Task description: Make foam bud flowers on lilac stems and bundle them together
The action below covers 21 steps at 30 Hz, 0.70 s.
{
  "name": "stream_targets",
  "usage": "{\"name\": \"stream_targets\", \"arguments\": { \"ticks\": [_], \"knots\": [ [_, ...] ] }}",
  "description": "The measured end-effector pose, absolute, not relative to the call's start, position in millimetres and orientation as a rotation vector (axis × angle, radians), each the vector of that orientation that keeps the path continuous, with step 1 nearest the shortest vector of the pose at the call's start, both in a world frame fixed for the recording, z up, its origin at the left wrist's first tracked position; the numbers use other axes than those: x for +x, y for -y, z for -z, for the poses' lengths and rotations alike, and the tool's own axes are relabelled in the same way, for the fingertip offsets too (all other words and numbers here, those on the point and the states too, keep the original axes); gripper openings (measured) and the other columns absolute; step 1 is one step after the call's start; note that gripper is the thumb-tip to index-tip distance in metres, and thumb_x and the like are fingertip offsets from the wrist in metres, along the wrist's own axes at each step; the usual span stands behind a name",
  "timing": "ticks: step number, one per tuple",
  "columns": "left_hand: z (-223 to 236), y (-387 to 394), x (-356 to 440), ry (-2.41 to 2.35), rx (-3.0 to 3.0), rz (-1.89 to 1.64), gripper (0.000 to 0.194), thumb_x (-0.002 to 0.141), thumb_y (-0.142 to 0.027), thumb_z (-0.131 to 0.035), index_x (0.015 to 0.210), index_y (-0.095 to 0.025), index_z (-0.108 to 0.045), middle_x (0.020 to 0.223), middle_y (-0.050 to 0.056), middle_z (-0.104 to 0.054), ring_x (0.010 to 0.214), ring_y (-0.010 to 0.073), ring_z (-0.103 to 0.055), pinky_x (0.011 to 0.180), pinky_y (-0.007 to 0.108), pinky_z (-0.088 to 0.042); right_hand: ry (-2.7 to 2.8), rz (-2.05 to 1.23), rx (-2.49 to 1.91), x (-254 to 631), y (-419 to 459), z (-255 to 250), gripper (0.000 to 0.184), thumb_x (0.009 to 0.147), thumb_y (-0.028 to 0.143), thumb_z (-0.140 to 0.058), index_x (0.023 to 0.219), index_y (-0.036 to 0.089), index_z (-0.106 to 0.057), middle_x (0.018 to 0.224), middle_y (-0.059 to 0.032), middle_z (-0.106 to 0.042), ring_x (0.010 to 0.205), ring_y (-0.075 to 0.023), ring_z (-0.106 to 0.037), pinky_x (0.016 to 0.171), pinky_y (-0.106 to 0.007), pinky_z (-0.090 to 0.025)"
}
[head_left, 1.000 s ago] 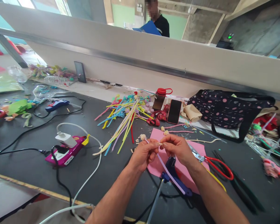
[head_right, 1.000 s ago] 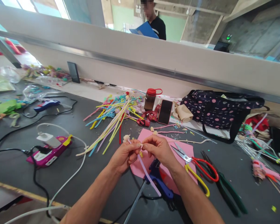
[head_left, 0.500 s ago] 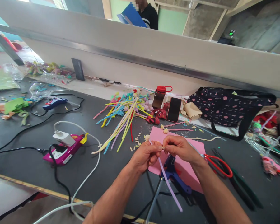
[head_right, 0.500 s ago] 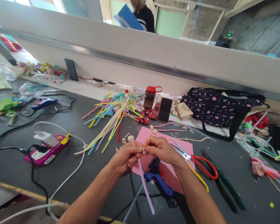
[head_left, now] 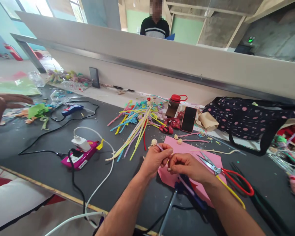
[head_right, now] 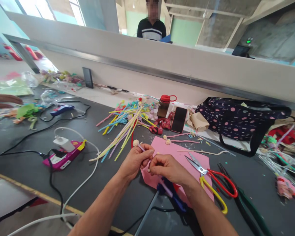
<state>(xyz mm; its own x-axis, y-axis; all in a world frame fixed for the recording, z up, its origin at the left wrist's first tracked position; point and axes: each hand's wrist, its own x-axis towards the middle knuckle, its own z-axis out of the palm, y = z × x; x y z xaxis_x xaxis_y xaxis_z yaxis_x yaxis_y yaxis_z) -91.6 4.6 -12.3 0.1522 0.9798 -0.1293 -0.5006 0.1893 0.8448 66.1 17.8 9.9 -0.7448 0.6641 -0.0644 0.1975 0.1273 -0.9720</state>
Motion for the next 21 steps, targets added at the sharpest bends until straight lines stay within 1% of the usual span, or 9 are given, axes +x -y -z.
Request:
{"name": "stream_targets", "arguments": {
  "ticks": [3,5,7,9,12,15,16,17,21],
  "knots": [
    [8,-3,-92,-0.726,0.601,-1.238,0.029,0.066,-0.027,-0.07,0.09,-0.013,-0.059,0.067,0.0,-0.062,0.04,0.0017,-0.042,0.035,0.013,-0.029,2.126,-1.258,-0.848,60,-14,-4,0.009,0.078,0.018,-0.054,0.069,0.018,-0.057,0.072,-0.0003,-0.059,0.07,-0.0135,-0.053,0.066,-0.025,-0.04],
    [6,-4,-93,-0.673,0.516,-1.272,0.032,0.065,-0.025,-0.071,0.092,-0.013,-0.059,0.077,0.003,-0.064,0.045,0.0019,-0.047,0.038,0.012,-0.034,2.179,-1.029,-0.858,57,-12,0,0.01,0.079,0.016,-0.052,0.071,0.019,-0.056,0.073,-0.0007,-0.06,0.068,-0.0134,-0.053,0.066,-0.025,-0.04],
    [7,-4,-93,-0.662,0.495,-1.299,0.027,0.065,-0.026,-0.071,0.085,-0.012,-0.059,0.071,0.002,-0.063,0.045,0.0023,-0.048,0.038,0.012,-0.036,2.219,-0.903,-0.851,55,-11,4,0.01,0.08,0.015,-0.051,0.072,0.019,-0.055,0.073,-0.001,-0.059,0.065,-0.013,-0.053,0.064,-0.024,-0.039],
    [8,-5,-93,-0.703,0.523,-1.32,0.023,0.067,-0.03,-0.07,0.078,-0.012,-0.058,0.061,0.0,-0.061,0.041,0.0026,-0.047,0.036,0.012,-0.035,2.252,-0.849,-0.844,53,-11,8,0.009,0.08,0.015,-0.05,0.073,0.019,-0.054,0.072,-0.0011,-0.058,0.063,-0.0125,-0.051,0.06,-0.024,-0.038],
    [9,-5,-93,-0.794,0.581,-1.354,0.023,0.07,-0.033,-0.067,0.073,-0.013,-0.057,0.059,-0.001,-0.061,0.038,0.0028,-0.046,0.033,0.012,-0.033,2.287,-0.861,-0.815,54,-11,3,0.009,0.081,0.015,-0.05,0.075,0.02,-0.054,0.073,-0.001,-0.057,0.063,-0.0125,-0.052,0.06,-0.024,-0.038],
    [6,-5,-94,-0.835,0.623,-1.345,0.023,0.07,-0.034,-0.066,0.074,-0.013,-0.057,0.06,-0.002,-0.062,0.035,0.0024,-0.044,0.03,0.013,-0.03,2.28,-0.889,-0.773,65,-17,-14,0.008,0.081,0.016,-0.052,0.076,0.02,-0.058,0.088,-0.0038,-0.06,0.079,-0.0152,-0.055,0.069,-0.026,-0.041],
    [5,-4,-94,-0.838,0.639,-1.312,0.023,0.069,-0.034,-0.066,0.073,-0.013,-0.057,0.059,-0.002,-0.062,0.033,0.0022,-0.043,0.028,0.013,-0.029,2.254,-0.888,-0.783,71,-20,-21,0.009,0.081,0.017,-0.053,0.075,0.02,-0.058,0.091,-0.0042,-0.06,0.083,-0.0162,-0.054,0.071,-0.027,-0.041],
    [4,-3,-94,-0.838,0.657,-1.267,0.023,0.069,-0.035,-0.066,0.072,-0.013,-0.057,0.058,-0.002,-0.061,0.031,0.0021,-0.041,0.027,0.013,-0.027,2.222,-0.886,-0.807,77,-23,-27,0.009,0.082,0.018,-0.052,0.075,0.02,-0.058,0.089,-0.0039,-0.06,0.082,-0.016,-0.054,0.072,-0.028,-0.041],
    [3,-1,-89,-0.833,0.713,-1.076,0.023,0.072,-0.035,-0.061,0.078,-0.012,-0.059,0.056,-0.001,-0.061,0.027,0.003,-0.04,0.024,0.014,-0.023,2.152,-0.89,-0.944,98,-35,-38,0.012,0.086,0.021,-0.046,0.083,0.019,-0.058,0.077,-0.0016,-0.058,0.065,-0.0124,-0.052,0.061,-0.025,-0.04]
  ]
}}
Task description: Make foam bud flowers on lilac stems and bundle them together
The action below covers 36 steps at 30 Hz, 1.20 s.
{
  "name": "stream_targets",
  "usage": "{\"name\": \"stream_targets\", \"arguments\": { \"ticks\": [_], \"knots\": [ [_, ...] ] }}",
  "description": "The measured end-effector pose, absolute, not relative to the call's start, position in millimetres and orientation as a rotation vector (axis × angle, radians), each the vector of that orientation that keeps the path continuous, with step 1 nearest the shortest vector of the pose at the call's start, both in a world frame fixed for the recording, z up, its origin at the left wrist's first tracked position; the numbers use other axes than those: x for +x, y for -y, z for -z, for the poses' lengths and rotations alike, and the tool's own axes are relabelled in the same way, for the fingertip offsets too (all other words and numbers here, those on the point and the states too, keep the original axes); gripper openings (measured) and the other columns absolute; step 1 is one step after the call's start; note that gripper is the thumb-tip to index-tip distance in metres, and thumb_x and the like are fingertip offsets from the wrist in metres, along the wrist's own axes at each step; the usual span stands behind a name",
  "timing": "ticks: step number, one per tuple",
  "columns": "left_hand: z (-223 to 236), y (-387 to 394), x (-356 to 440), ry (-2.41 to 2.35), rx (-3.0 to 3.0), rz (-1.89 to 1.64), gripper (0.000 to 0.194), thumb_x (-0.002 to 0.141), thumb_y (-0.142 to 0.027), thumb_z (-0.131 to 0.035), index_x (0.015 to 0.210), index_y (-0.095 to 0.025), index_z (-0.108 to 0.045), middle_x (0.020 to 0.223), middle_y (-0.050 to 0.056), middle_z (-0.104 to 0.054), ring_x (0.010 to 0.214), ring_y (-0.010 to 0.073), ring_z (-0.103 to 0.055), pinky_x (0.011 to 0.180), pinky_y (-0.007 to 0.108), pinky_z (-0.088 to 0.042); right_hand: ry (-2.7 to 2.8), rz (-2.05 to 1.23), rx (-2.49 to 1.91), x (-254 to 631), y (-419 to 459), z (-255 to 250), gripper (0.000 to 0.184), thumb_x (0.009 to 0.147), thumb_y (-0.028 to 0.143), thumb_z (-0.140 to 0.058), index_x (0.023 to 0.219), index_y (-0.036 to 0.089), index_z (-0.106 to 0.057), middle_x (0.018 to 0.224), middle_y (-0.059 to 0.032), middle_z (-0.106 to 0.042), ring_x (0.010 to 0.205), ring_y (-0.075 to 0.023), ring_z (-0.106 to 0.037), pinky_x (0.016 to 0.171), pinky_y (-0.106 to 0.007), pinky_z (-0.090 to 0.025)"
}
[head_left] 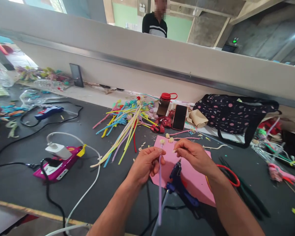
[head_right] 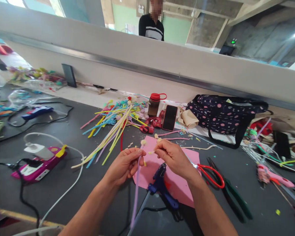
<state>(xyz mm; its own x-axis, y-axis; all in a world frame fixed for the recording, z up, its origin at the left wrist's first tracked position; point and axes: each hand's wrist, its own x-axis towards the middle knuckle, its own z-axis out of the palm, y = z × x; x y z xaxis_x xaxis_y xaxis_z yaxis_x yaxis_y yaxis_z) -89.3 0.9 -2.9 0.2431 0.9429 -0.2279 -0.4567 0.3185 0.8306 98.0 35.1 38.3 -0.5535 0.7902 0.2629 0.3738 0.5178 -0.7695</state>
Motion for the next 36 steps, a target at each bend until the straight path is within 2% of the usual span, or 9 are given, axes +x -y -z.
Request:
{"name": "stream_targets", "arguments": {
  "ticks": [6,11,16,22,26,31,36],
  "knots": [
    [4,1,-84,-0.807,0.687,-0.963,0.021,0.075,-0.032,-0.057,0.075,-0.011,-0.06,0.051,0.0,-0.06,0.023,0.0027,-0.037,0.023,0.014,-0.017,2.135,-0.843,-0.906,99,-41,-37,0.013,0.084,0.023,-0.05,0.076,0.019,-0.059,0.076,-0.001,-0.058,0.07,-0.0135,-0.052,0.064,-0.025,-0.039],
    [7,-1,-85,-0.734,0.597,-1.035,0.02,0.074,-0.03,-0.061,0.077,-0.011,-0.061,0.055,0.0,-0.063,0.025,0.0013,-0.037,0.023,0.013,-0.019,2.041,-0.907,-0.946,80,-32,-28,0.011,0.084,0.022,-0.051,0.076,0.019,-0.058,0.07,0.0009,-0.054,0.06,-0.011,-0.048,0.058,-0.023,-0.036],
    [7,-2,-84,-0.7,0.577,-1.067,0.021,0.072,-0.03,-0.064,0.067,-0.01,-0.059,0.049,-0.001,-0.06,0.023,0.0,-0.034,0.024,0.013,-0.019,1.997,-0.769,-1.009,68,-22,-19,0.012,0.084,0.024,-0.052,0.075,0.019,-0.058,0.07,-0.0001,-0.054,0.061,-0.0117,-0.048,0.056,-0.024,-0.035],
    [8,-1,-84,-0.713,0.591,-1.074,0.019,0.075,-0.029,-0.061,0.074,-0.01,-0.06,0.055,-0.001,-0.062,0.024,0.0008,-0.039,0.023,0.012,-0.021,1.988,-0.624,-1.038,64,-22,-14,0.011,0.083,0.018,-0.049,0.075,0.019,-0.056,0.072,-0.0003,-0.055,0.06,-0.0112,-0.047,0.056,-0.024,-0.035],
    [9,-1,-85,-0.717,0.614,-1.081,0.019,0.076,-0.029,-0.06,0.071,-0.01,-0.058,0.053,-0.001,-0.06,0.025,0.0011,-0.039,0.024,0.012,-0.023,2.043,-0.597,-0.984,65,-22,-16,0.011,0.082,0.016,-0.05,0.074,0.019,-0.056,0.068,0.0008,-0.055,0.057,-0.0108,-0.048,0.053,-0.023,-0.036],
    [8,0,-84,-0.752,0.623,-1.061,0.019,0.076,-0.028,-0.058,0.07,-0.01,-0.058,0.052,-0.001,-0.059,0.025,0.0014,-0.04,0.024,0.012,-0.022,2.136,-0.463,-0.797,72,-25,-19,0.012,0.083,0.014,-0.051,0.088,0.021,-0.059,0.085,-0.004,-0.06,0.078,-0.0154,-0.056,0.063,-0.026,-0.045],
    [8,2,-82,-0.738,0.648,-1.033,0.021,0.077,-0.029,-0.057,0.067,-0.011,-0.056,0.051,-0.002,-0.059,0.024,0.0012,-0.039,0.024,0.011,-0.022,2.291,-0.308,-0.756,78,-26,-18,0.015,0.081,0.011,-0.05,0.09,0.02,-0.057,0.086,-0.0052,-0.06,0.077,-0.0154,-0.058,0.06,-0.026,-0.044]
  ]
}}
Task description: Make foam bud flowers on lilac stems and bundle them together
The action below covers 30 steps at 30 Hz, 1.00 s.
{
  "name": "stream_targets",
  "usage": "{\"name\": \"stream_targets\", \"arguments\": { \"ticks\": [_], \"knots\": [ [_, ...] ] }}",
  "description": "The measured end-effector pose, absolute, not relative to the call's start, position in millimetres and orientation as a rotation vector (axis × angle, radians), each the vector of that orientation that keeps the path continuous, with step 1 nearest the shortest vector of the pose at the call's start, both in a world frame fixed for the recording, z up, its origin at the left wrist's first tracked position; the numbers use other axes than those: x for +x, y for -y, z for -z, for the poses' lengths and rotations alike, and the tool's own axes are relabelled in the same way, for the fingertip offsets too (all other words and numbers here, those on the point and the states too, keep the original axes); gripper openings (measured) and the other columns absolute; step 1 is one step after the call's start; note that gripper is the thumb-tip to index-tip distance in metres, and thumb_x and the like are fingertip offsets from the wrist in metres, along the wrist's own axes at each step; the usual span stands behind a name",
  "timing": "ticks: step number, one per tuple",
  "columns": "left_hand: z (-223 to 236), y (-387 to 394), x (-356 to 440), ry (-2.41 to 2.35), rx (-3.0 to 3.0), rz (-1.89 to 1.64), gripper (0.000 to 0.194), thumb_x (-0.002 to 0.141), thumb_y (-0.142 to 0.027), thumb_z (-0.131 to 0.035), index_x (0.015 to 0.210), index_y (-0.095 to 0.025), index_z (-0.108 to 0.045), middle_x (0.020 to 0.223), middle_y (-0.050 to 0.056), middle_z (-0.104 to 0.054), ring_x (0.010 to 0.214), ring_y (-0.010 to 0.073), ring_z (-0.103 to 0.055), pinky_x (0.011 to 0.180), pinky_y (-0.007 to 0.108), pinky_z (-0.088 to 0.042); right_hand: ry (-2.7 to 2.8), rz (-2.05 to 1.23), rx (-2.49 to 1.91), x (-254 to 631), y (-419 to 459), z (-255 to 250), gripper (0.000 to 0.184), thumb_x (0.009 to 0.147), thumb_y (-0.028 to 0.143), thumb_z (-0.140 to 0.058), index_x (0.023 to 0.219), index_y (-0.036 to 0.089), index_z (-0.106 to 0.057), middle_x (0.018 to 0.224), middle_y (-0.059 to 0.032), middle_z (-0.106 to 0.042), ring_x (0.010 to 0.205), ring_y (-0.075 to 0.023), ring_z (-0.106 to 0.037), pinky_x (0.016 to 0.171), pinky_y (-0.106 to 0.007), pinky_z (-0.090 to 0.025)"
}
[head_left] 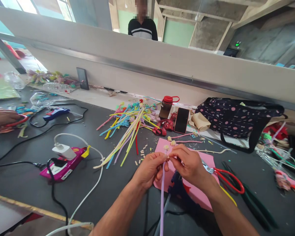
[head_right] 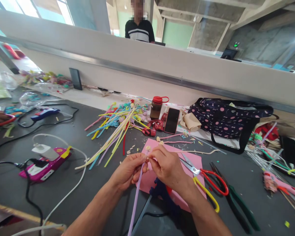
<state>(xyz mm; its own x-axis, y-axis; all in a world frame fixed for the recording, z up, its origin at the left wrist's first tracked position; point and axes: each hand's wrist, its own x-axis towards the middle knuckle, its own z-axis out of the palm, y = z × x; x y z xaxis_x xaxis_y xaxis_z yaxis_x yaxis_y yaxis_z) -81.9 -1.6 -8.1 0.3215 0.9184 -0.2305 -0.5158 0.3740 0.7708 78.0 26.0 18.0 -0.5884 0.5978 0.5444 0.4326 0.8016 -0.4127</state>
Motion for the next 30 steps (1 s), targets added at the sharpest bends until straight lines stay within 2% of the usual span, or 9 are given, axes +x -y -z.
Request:
{"name": "stream_targets", "arguments": {
  "ticks": [4,9,14,19,30],
  "knots": [
    [8,2,-81,-0.733,0.666,-1.008,0.023,0.076,-0.031,-0.058,0.064,-0.011,-0.055,0.051,-0.002,-0.058,0.024,0.0016,-0.037,0.023,0.012,-0.022,2.333,-0.33,-0.785,81,-24,-23,0.012,0.081,0.011,-0.05,0.087,0.019,-0.057,0.083,-0.0041,-0.059,0.074,-0.0145,-0.056,0.061,-0.025,-0.043],
    [6,3,-82,-0.729,0.646,-0.93,0.018,0.076,-0.029,-0.056,0.075,-0.011,-0.059,0.049,0.0,-0.059,0.023,0.0037,-0.038,0.022,0.012,-0.021,2.303,-0.398,-0.836,94,-28,-37,0.008,0.081,0.013,-0.052,0.081,0.018,-0.057,0.079,-0.0025,-0.058,0.068,-0.0121,-0.053,0.057,-0.023,-0.041],
    [5,3,-83,-0.745,0.651,-0.849,0.02,0.077,-0.027,-0.051,0.071,-0.011,-0.059,0.046,0.001,-0.059,0.022,0.0045,-0.038,0.022,0.013,-0.019,2.251,-0.356,-0.836,103,-34,-44,0.009,0.081,0.012,-0.053,0.081,0.018,-0.059,0.081,-0.0033,-0.059,0.068,-0.0118,-0.054,0.055,-0.022,-0.041],
    [5,4,-82,-0.79,0.713,-0.787,0.022,0.075,-0.026,-0.049,0.066,-0.01,-0.06,0.043,0.002,-0.058,0.021,0.0053,-0.038,0.021,0.013,-0.018,2.33,-0.336,-0.784,102,-32,-44,0.009,0.082,0.014,-0.052,0.084,0.019,-0.059,0.082,-0.0039,-0.06,0.075,-0.0139,-0.056,0.064,-0.025,-0.044],
    [2,4,-78,-0.835,0.753,-0.656,0.021,0.071,-0.026,-0.05,0.06,-0.011,-0.06,0.037,0.002,-0.057,0.019,0.0047,-0.033,0.022,0.013,-0.019,2.547,-0.322,-0.75,103,-31,-46,0.011,0.083,0.011,-0.05,0.083,0.017,-0.06,0.083,-0.0039,-0.061,0.078,-0.0141,-0.056,0.069,-0.026,-0.043]
  ]
}}
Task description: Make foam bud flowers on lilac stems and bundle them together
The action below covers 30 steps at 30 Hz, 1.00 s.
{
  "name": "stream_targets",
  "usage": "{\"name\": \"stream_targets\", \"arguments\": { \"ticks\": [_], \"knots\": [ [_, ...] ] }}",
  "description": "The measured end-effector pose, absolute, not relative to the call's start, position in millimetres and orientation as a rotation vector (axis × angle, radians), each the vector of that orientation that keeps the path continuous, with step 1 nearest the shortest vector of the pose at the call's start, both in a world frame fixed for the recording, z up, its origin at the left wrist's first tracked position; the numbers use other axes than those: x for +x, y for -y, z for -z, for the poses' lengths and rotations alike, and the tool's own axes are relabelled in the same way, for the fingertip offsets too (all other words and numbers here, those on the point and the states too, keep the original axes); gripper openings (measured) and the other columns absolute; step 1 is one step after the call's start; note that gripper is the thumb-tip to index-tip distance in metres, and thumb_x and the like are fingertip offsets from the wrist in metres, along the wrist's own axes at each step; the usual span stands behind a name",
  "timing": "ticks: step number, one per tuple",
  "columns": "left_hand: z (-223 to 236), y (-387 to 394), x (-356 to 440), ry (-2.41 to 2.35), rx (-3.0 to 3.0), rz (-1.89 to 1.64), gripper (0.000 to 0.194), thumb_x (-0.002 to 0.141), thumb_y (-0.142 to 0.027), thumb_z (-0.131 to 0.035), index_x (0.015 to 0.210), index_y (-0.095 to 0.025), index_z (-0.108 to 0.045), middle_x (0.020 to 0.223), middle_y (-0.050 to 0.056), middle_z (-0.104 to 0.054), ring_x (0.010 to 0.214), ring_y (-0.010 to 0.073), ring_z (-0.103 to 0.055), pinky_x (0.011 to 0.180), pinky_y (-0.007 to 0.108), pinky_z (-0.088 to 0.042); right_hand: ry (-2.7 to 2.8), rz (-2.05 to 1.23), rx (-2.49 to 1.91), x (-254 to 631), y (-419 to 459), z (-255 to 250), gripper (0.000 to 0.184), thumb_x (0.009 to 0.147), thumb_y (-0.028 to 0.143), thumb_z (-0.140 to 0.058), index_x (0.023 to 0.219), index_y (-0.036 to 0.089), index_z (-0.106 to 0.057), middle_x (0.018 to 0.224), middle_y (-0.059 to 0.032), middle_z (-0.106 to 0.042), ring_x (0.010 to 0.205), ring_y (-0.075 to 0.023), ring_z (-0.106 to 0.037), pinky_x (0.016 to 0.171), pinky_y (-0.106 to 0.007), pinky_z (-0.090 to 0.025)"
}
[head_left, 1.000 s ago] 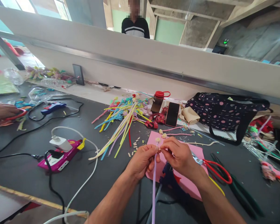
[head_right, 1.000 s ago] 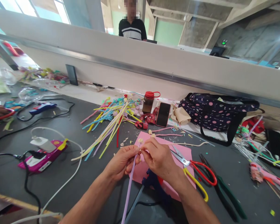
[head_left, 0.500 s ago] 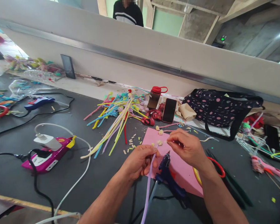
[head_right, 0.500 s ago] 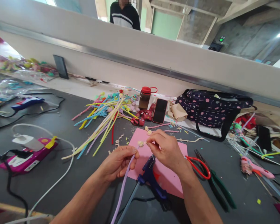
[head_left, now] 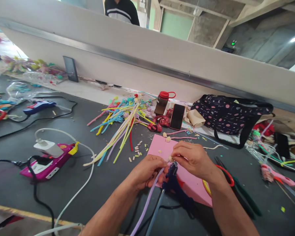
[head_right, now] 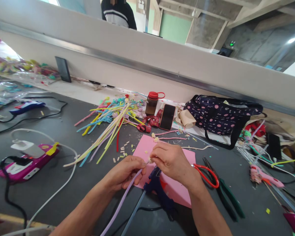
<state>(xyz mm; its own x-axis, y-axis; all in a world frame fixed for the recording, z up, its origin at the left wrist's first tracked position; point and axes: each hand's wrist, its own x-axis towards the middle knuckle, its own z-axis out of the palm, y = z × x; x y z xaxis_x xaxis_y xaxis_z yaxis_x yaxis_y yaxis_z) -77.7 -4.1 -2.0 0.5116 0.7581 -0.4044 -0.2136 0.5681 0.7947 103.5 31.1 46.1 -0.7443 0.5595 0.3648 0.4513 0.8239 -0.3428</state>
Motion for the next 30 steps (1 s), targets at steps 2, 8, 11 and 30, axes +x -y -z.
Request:
{"name": "stream_targets", "arguments": {
  "ticks": [2,8,11,30],
  "knots": [
    [2.9,3.7,-77.5,-0.857,0.752,-0.638,0.021,0.07,-0.026,-0.05,0.059,-0.011,-0.06,0.036,0.001,-0.055,0.019,0.0048,-0.032,0.022,0.013,-0.02,2.569,-0.299,-0.758,103.4,-30.6,-45.9,0.012,0.083,0.012,-0.05,0.083,0.017,-0.06,0.082,-0.0039,-0.061,0.078,-0.0145,-0.056,0.07,-0.026,-0.043],
    [3.3,3.8,-77.7,-0.858,0.785,-0.629,0.02,0.07,-0.026,-0.05,0.059,-0.012,-0.059,0.034,0.0,-0.053,0.02,0.0048,-0.031,0.022,0.014,-0.021,2.612,-0.23,-0.751,102.1,-29.0,-46.8,0.014,0.086,0.016,-0.047,0.081,0.018,-0.06,0.081,-0.0049,-0.062,0.078,-0.0155,-0.057,0.07,-0.028,-0.044],
    [2.7,4.3,-77.8,-0.869,0.789,-0.627,0.02,0.07,-0.026,-0.05,0.058,-0.013,-0.059,0.034,0.0,-0.053,0.02,0.0046,-0.03,0.022,0.014,-0.02,2.625,-0.204,-0.734,101.2,-28.1,-48.3,0.016,0.086,0.017,-0.046,0.08,0.018,-0.061,0.079,-0.005,-0.062,0.076,-0.0152,-0.057,0.069,-0.027,-0.044],
    [6.1,5.0,-79.4,-0.803,0.792,-0.677,0.021,0.072,-0.025,-0.05,0.06,-0.011,-0.06,0.034,-0.001,-0.051,0.022,0.0054,-0.033,0.023,0.014,-0.022,2.644,-0.273,-0.743,103.2,-29.0,-48.1,0.014,0.085,0.012,-0.048,0.082,0.018,-0.06,0.081,-0.0036,-0.062,0.077,-0.0146,-0.056,0.07,-0.026,-0.043]
  ]
}}
